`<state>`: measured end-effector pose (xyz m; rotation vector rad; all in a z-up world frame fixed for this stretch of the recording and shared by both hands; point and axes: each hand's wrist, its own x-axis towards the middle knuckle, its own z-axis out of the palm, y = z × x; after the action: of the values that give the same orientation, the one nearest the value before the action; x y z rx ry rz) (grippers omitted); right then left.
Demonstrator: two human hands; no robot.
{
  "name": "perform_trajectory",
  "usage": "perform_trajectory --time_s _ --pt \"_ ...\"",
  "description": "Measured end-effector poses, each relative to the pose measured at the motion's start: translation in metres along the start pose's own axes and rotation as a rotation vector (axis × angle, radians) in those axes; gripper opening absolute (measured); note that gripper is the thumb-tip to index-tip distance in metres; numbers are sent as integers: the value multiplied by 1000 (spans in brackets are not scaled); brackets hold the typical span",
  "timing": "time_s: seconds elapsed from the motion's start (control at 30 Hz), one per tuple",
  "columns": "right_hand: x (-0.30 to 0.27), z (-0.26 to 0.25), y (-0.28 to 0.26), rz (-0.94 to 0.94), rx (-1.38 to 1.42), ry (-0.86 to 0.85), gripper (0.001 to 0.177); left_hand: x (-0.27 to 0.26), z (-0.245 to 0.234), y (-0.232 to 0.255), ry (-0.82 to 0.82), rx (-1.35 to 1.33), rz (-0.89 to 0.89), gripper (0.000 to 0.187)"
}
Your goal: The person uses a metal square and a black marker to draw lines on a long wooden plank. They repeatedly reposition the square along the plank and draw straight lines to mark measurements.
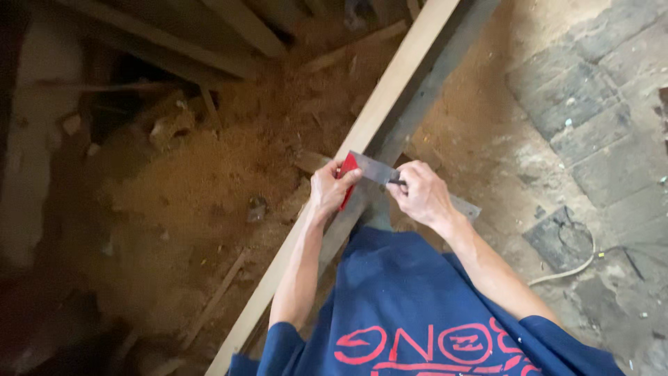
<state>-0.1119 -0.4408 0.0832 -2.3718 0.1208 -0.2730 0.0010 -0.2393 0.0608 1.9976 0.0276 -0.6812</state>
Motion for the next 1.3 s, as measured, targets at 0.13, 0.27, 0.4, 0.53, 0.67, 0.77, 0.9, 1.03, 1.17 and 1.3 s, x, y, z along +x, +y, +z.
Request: perform_trajectory --time_s 0.13,0.27,0.4,0.53,0.67,0.77,0.9,1.03,1.17,1.3 --pt "36 1 27 30 -23 -43 18 40 9 15 18 -42 13 47" --pt "80 -10 51 6 -46 52 18 98 9 37 -26 -96 72 45" --pt "126 -34 73 44 -107 89 27 150 11 68 -70 -170 49 46" --pt "153 -50 96 89 -125 157 30 184 19 92 -70 -175 -2 44" --pt "185 -67 124 211 -6 167 23 220 31 122 -59 -97 34 47" --pt "215 -77 149 199 31 189 23 254 43 146 -64 -88 38 48" --pt "266 -106 204 111 102 209 36 300 75 180 -35 -99 18 49" --pt "319 -142 264 77 257 183 27 348 110 212 -51 -84 -1 56" --pt "362 -173 313 197 500 86 38 393 138 231 -73 -3 -23 58" --pt "378 -198 352 249 518 64 54 417 165 245 -136 -62 -75 59"
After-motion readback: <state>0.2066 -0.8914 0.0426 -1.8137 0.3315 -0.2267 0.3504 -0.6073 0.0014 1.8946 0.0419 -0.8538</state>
